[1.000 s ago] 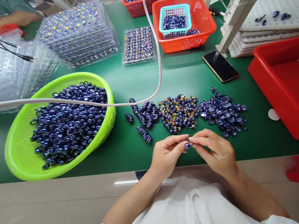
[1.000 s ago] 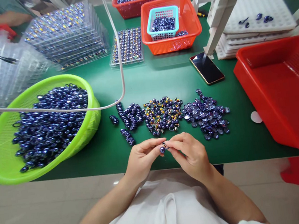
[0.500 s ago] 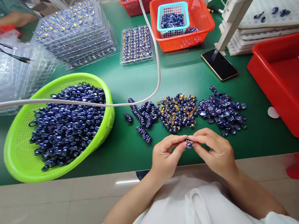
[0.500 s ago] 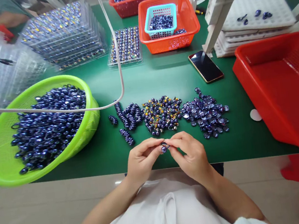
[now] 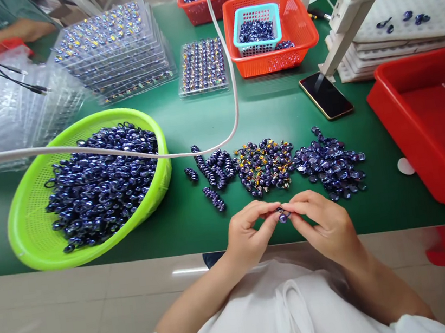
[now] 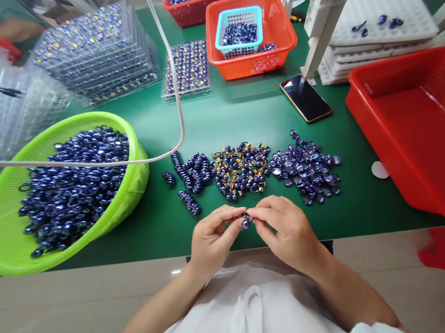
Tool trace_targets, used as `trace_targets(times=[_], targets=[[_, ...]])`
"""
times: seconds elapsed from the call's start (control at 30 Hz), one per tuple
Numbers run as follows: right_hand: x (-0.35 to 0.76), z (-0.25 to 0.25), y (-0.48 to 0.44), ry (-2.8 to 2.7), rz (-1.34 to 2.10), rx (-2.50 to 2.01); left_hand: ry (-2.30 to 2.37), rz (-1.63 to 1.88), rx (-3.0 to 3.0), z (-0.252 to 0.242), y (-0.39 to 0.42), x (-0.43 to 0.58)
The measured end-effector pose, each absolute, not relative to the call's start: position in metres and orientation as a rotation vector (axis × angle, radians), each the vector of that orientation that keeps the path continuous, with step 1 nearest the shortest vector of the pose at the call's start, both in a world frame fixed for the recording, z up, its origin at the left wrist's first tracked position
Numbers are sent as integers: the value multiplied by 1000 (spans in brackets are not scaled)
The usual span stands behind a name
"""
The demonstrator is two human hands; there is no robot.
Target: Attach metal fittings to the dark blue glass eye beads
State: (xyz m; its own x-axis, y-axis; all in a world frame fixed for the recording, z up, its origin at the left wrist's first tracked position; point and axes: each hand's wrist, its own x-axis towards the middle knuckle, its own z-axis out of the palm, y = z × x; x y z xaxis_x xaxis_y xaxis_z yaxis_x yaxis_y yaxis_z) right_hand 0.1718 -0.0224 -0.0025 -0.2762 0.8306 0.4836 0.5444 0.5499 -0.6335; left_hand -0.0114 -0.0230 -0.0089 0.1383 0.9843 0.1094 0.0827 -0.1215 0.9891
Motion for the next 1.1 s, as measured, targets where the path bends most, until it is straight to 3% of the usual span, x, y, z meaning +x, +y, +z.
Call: trace_targets(times=[0.27, 0.57, 1.1], targets=[[168, 0, -29, -2065, 185, -1135, 1135, 1108, 1408, -6, -25, -10], [162, -3, -27, -1730, 688, -1223, 1094, 1100, 1185, -10, -25, -10], [156, -8, -26, -1647, 772, -1293, 1148, 1071, 1482, -9, -19, -12]])
